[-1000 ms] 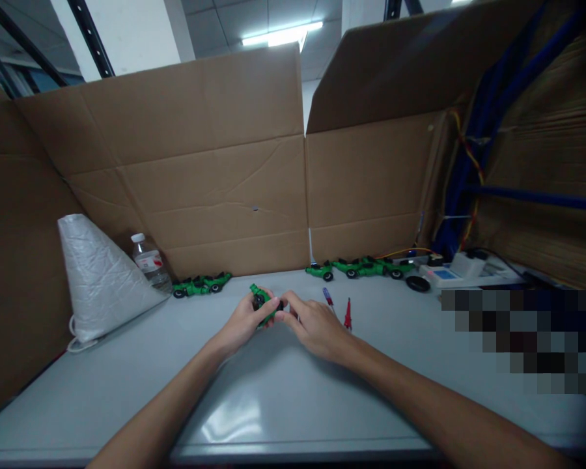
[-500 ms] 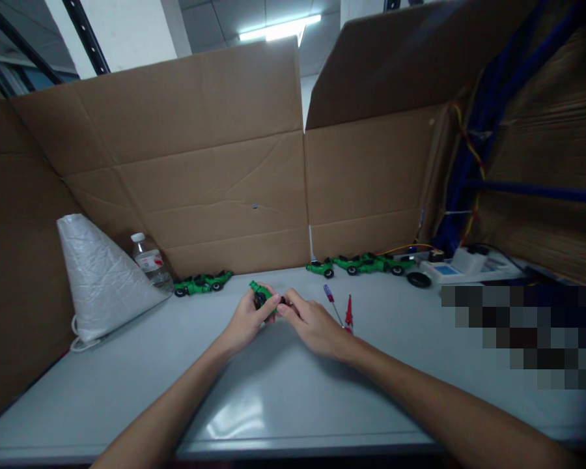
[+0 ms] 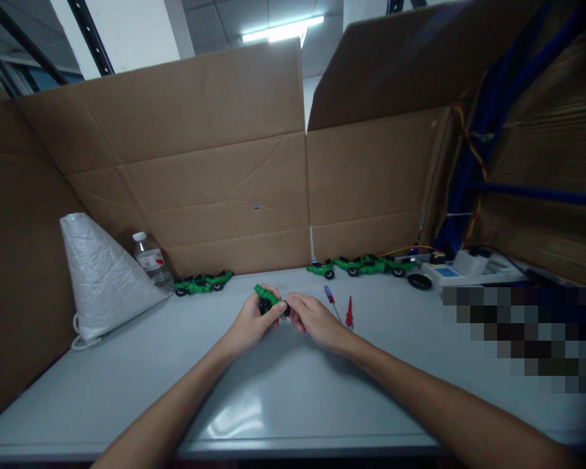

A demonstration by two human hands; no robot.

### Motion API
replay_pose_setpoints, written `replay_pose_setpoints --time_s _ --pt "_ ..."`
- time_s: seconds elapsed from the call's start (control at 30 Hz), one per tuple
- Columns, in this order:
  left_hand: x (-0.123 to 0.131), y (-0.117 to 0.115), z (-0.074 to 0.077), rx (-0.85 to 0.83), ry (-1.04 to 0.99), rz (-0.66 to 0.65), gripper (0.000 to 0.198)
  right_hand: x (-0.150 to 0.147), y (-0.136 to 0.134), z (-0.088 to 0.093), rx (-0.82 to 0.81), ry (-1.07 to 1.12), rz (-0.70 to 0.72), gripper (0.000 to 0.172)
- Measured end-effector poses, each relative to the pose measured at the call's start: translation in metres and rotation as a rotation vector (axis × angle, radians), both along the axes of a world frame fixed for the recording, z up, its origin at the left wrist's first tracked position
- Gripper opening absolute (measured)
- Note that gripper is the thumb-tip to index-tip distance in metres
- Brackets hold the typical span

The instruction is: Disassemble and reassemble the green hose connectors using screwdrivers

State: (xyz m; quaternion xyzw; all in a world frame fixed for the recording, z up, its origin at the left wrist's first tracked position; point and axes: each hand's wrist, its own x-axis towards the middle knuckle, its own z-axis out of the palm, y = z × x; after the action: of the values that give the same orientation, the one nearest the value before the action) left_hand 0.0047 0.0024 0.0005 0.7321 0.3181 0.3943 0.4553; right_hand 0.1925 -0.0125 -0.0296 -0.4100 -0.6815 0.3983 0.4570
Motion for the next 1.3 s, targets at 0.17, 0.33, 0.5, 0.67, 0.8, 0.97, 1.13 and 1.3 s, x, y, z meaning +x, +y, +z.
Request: replay_pose_setpoints --time_s 0.17,0.33,0.5,0.67,0.8,0.97,1.13,1.3 --pt "0.0 -0.001 0.001 -0.01 -0.008 0.008 0.047 0.003 -0.003 0.003 0.083 -0.1 -0.092 0.043" --pt "-0.001 0.006 -0.003 -0.113 -0.028 0.057 0.05 0.007 -0.018 0.014 0.319 -0.323 -0.154 0.018" --pt "-0.003 0.01 -0.004 -0.202 -0.068 0.032 0.051 0.007 -0.02 0.015 0.4 -0.398 -0.121 0.028" --pt "-0.004 0.006 0.003 -0.256 -0.043 -0.031 0.051 0.007 -0.02 0.016 0.41 -0.443 -0.127 0.025" --pt "-0.005 0.006 0.003 -0.273 -0.014 -0.03 0.051 0.01 -0.021 0.019 0.4 -0.483 -0.106 0.023" --pt "-0.006 0.008 0.001 -0.295 -0.011 -0.058 0.051 0.012 -0.02 0.022 0.399 -0.53 -0.095 0.02" --pt "-0.009 0.01 0.001 -0.328 0.021 -0.071 0.052 0.012 -0.02 0.022 0.398 -0.565 -0.09 0.024" --pt "-0.011 0.01 0.002 -0.346 0.059 -0.04 0.054 0.01 -0.021 0.023 0.37 -0.563 -0.091 0.021"
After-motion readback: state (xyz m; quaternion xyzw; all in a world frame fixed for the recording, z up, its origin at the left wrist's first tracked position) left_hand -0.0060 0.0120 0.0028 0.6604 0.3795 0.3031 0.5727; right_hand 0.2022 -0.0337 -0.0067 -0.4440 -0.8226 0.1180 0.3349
